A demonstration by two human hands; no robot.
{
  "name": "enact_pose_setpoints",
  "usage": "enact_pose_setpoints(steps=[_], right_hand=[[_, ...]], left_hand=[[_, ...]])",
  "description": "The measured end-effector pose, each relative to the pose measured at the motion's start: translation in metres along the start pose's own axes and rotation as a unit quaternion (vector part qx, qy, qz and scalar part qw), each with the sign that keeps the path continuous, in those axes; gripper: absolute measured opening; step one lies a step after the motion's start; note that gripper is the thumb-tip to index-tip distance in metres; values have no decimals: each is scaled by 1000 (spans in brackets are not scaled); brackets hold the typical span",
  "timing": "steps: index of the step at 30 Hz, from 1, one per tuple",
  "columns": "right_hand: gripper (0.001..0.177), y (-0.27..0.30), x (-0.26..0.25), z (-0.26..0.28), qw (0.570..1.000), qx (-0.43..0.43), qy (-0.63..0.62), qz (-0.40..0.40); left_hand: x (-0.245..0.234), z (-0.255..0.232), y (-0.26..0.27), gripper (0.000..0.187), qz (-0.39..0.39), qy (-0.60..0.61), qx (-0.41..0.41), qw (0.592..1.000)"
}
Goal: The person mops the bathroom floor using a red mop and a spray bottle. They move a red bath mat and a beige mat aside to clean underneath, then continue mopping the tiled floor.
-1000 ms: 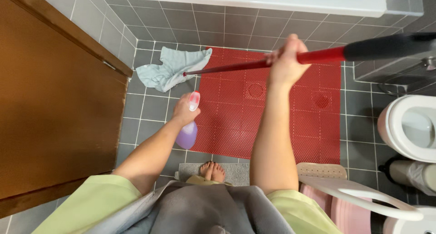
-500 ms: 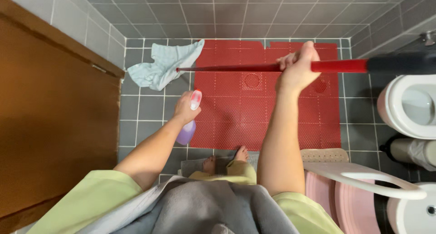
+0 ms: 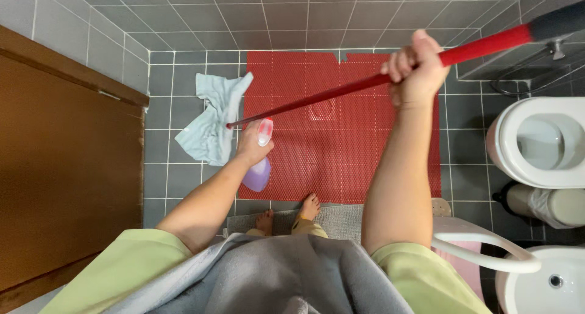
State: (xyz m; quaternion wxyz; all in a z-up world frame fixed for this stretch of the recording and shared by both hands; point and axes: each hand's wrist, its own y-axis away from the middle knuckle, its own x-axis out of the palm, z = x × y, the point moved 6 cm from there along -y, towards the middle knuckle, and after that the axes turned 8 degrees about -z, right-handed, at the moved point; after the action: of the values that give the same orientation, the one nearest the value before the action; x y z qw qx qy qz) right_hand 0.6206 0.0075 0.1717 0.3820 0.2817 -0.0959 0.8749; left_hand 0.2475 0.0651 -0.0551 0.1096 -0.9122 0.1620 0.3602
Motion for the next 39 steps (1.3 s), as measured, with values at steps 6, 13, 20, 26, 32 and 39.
enact_pose_setpoints(steps=[6,13,20,26,32,39], right_hand=[[40,20,-23,-53,999,40,4,-11],[37,11,-41,-22,998,50,38,-3],[42,-17,-50,4,1000,9,-2,-16],[37,3,-46,-56,997,42,-25,-63],[46,22,-51,-69,994,56,-74,-58],[46,32,-57,-25,991,-27,-80,-106]], left_hand=[[16,-17,-6,66,2,-15,-12,1000],[31,-42,-12,57,33,-52,-15,998],[53,-52,-13,60,24,1,2,1000],[68,-63,-10,63,32,-23,26,999],[78,-74,-8,60,58,-42,-40,997],[90,-110,-3,60,74,-25,9,997]])
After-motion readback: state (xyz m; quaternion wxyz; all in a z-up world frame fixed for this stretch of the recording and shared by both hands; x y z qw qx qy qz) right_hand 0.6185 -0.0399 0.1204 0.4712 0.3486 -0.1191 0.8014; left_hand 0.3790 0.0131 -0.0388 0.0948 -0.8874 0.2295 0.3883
